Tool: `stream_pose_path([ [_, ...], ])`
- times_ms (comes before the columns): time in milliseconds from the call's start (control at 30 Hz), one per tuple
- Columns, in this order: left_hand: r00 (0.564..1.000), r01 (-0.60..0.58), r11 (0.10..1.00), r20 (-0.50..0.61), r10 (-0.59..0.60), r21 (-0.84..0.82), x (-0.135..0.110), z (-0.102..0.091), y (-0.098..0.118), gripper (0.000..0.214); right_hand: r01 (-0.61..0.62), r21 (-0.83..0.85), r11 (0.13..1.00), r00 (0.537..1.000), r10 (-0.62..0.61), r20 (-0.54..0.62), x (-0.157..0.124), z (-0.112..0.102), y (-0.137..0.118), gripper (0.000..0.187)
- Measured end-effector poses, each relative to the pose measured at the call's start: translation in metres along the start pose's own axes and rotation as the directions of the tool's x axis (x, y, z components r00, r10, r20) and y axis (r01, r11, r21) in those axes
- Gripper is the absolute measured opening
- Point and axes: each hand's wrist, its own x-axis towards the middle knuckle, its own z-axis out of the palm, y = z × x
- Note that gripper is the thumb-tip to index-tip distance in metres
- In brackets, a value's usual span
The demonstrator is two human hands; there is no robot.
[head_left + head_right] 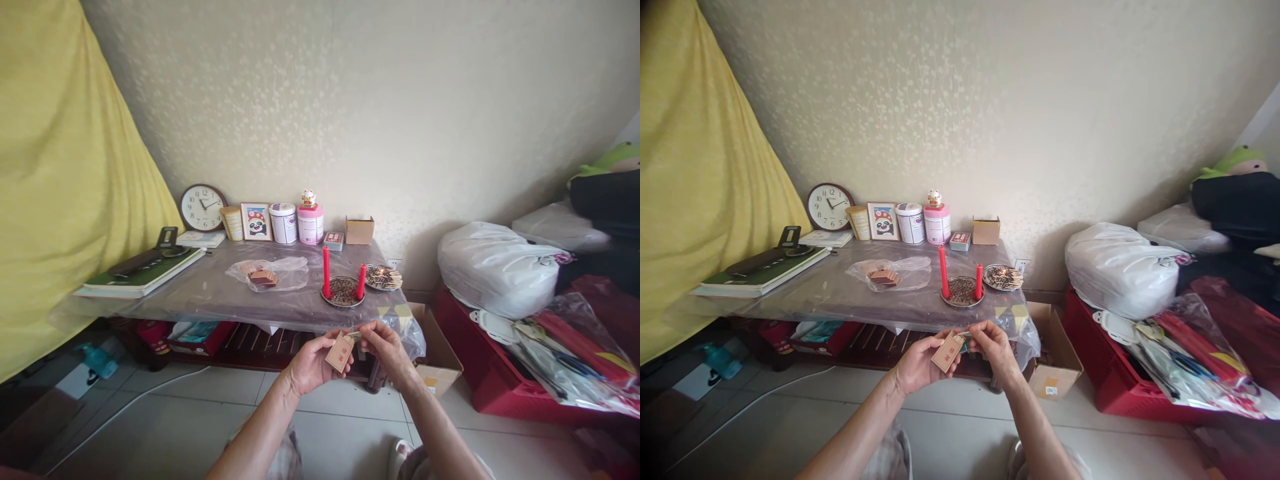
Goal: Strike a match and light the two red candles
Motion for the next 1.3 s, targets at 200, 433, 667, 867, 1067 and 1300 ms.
stream_pose_path([
  [200,0.998,-0.036,0.999,-0.055,0.034,-0.038,0.001,-0.002,0.001,0.039,0.155,-0.037,0.987,0.986,-0.157,-0.052,-0.001,-0.001,-0.005,0.035],
  [433,0.997,-0.055,0.998,-0.064,0.053,-0.036,0.001,0.001,0.001,0.034,0.235,-0.109,0.966,0.972,-0.234,0.023,-0.005,0.008,-0.004,0.034],
  [667,0.997,-0.066,0.997,-0.05,0.063,-0.047,0.001,0.002,0.0,0.034,0.265,-0.141,0.954,0.963,-0.268,-0.004,-0.005,0.008,-0.005,0.034],
  [867,0.994,-0.09,0.993,-0.066,0.085,-0.072,0.001,0.002,0.002,0.034,0.214,-0.005,0.977,0.974,-0.213,-0.077,-0.007,0.006,-0.01,0.03],
  [1067,0.988,-0.147,0.984,-0.065,0.14,-0.104,0.0,0.004,0.006,0.034,0.226,0.03,0.974,0.972,-0.223,-0.079,-0.006,0.003,-0.009,0.027],
  [1300,0.977,-0.213,0.964,-0.067,0.205,-0.16,-0.002,0.005,0.008,0.032,0.208,-0.026,0.978,0.977,-0.209,-0.035,-0.006,0.007,-0.007,0.03],
])
